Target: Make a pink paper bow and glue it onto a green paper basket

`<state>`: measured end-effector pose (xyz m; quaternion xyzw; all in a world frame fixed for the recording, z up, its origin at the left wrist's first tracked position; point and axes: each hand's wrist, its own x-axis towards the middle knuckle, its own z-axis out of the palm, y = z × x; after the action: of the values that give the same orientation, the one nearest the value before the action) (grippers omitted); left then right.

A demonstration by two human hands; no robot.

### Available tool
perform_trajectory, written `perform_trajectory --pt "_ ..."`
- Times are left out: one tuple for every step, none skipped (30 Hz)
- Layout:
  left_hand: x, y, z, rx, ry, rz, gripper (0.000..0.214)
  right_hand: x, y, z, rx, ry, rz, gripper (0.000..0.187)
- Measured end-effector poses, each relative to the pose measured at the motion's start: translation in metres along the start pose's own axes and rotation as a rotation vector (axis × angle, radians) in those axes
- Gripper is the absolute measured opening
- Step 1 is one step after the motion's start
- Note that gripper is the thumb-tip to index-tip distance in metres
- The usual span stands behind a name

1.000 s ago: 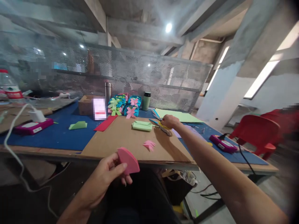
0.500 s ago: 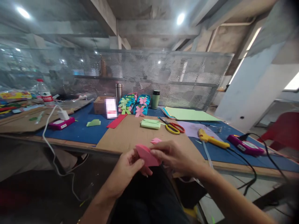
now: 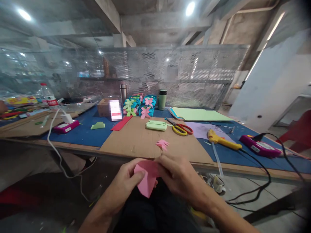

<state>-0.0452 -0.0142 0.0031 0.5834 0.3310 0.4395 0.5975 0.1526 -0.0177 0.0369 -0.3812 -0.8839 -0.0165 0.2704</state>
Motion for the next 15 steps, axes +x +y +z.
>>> perform_trajectory --pt "0.0 -0.002 -0.001 -0.046 -0.001 -0.013 0.025 0.005 0.007 -0.002 0.007 -0.001 0.016 0.027" --pt "-0.001 -0.003 -0.002 -0.093 0.005 -0.035 0.027 0.012 0.016 -0.002 -0.004 0.001 0.026 0.03" --pt "-0.001 -0.005 -0.003 -0.134 0.022 -0.056 0.029 0.019 0.028 -0.001 -0.025 0.013 0.037 0.034" --pt "-0.001 -0.007 -0.003 -0.168 0.047 -0.072 0.03 0.026 0.041 0.003 -0.052 0.032 0.052 0.034" --pt "-0.001 -0.008 -0.004 -0.196 0.08 -0.084 0.032 0.032 0.054 0.008 -0.084 0.048 0.062 0.032" --pt "-0.001 -0.009 -0.005 -0.212 0.115 -0.091 0.033 0.038 0.066 0.014 -0.111 0.04 0.057 0.027" --pt "-0.001 -0.009 -0.005 -0.216 0.154 -0.091 0.034 0.043 0.077 0.021 -0.134 0.022 0.048 0.023" --pt "0.0 -0.01 -0.006 -0.212 0.196 -0.085 0.036 0.045 0.084 0.027 -0.152 0.003 0.033 0.021" --pt "0.001 -0.01 -0.007 -0.206 0.238 -0.075 0.037 0.046 0.089 0.033 -0.167 -0.015 0.015 0.02" --pt "0.002 -0.011 -0.008 -0.203 0.272 -0.064 0.039 0.042 0.09 0.036 -0.182 -0.024 0.0 0.021" --pt "0.003 -0.012 -0.009 -0.204 0.3 -0.052 0.04 0.035 0.089 0.037 -0.199 -0.025 -0.01 0.024" --pt "0.004 -0.013 -0.01 -0.21 0.321 -0.043 0.041 0.023 0.086 0.037 -0.217 -0.019 -0.016 0.027" --pt "0.005 -0.014 -0.012 -0.216 0.339 -0.035 0.041 0.005 0.083 0.035 -0.24 -0.003 -0.012 0.03" --pt "0.005 -0.015 -0.013 -0.221 0.353 -0.03 0.041 -0.017 0.079 0.031 -0.263 0.01 -0.013 0.034" --pt "0.006 -0.016 -0.014 -0.224 0.369 -0.025 0.04 -0.044 0.077 0.028 -0.286 0.026 -0.018 0.037"
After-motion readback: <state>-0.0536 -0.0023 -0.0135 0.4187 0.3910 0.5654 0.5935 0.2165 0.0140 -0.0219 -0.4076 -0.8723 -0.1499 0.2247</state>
